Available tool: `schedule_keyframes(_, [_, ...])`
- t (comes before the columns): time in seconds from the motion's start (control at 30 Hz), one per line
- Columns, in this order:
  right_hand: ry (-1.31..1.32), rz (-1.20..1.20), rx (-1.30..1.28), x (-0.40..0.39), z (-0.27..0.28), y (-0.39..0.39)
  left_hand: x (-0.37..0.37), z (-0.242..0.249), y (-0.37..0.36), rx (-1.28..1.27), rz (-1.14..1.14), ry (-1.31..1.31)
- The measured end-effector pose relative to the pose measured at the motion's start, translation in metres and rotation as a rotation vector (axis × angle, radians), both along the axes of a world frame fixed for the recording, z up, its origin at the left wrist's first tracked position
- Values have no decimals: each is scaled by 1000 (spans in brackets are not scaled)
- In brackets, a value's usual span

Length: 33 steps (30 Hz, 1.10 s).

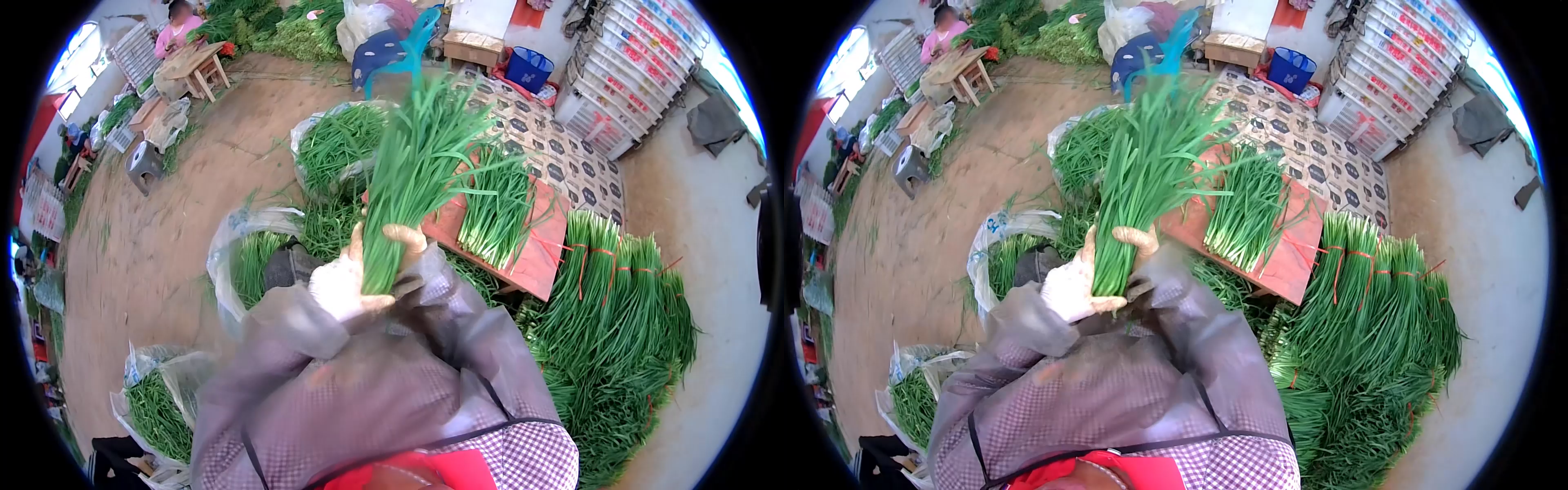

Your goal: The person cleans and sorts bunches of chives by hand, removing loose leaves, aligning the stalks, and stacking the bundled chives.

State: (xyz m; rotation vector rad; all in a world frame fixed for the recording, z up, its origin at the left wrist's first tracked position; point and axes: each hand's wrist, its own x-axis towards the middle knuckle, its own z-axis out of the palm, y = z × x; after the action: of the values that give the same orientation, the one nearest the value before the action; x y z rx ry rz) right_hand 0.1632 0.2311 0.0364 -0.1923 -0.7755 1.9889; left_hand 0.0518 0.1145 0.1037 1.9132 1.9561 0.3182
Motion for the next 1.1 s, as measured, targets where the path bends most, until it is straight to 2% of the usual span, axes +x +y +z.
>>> schedule_keyframes(0.07, [18,57,-3,10,8,-7,-6,32,-2,-104,-25,-83])
schedule_keyframes(0.1, [-42,262,-35,20,7,-7,-11,40,-4,-207,-50,-168])
schedule_keyframes(0.13, [-57,351,-82,25,5,-12,-21,20,-8,-89,-47,-211])
schedule_keyframes(0.17, [-72,444,-130,27,5,-19,-22,26,-12,-25,-24,-240])
schedule_keyframes(0.23, [-113,484,-84,32,-6,-32,-31,3,-14,47,-9,-406])
schedule_keyframes(0.3, [-73,392,-81,28,-14,-51,-22,0,-15,3,-79,-912])
schedule_keyframes(0.33, [-75,411,-91,28,-14,-52,-17,-17,-16,1,-79,-1061])
schedule_keyframes(0.4, [-193,496,-98,32,-10,-51,-10,-32,-18,55,-75,-1170])
schedule_keyframes(0.47, [-171,502,-44,30,-10,-48,-5,-29,-18,79,-25,-1299])
schedule_keyframes(0.5, [-179,487,-17,29,-12,-47,-10,-39,-16,94,-23,-1299])
schedule_keyframes(0.57, [-148,489,-20,22,-13,-51,-22,-71,-13,270,-14,-873])
schedule_keyframes(0.6, [-108,480,-37,19,-15,-54,-26,-66,-15,257,8,-591])
schedule_keyframes(0.63, [-113,487,-40,15,-17,-56,-26,-65,-18,257,16,-595])
schedule_keyframes(0.7, [-167,464,-26,7,-23,-56,-24,-63,-23,110,181,-129])
schedule_keyframes(0.77, [-177,482,30,-4,-29,-51,-30,-56,-25,127,169,-220])
schedule_keyframes(0.83, [-96,546,-102,-3,-28,-57,-35,-48,-27,97,121,-328])
schedule_keyframes(0.87, [-75,555,-150,-2,-28,-60,-45,-52,-23,302,-73,-488])
schedule_keyframes(0.9, [-55,563,-198,-1,-28,-63,-45,-54,-28,299,-67,-494])
schedule_keyframes(0.97, [-114,578,-265,4,-25,-64,-43,-45,-39,185,-1,-1146])
schedule_keyframes(1.03, [-72,597,-288,6,-24,-62,-49,-56,-42,175,12,-1140])
schedule_keyframes(1.1, [-61,575,-237,7,-25,-60,-49,-59,-45,94,182,-1279])
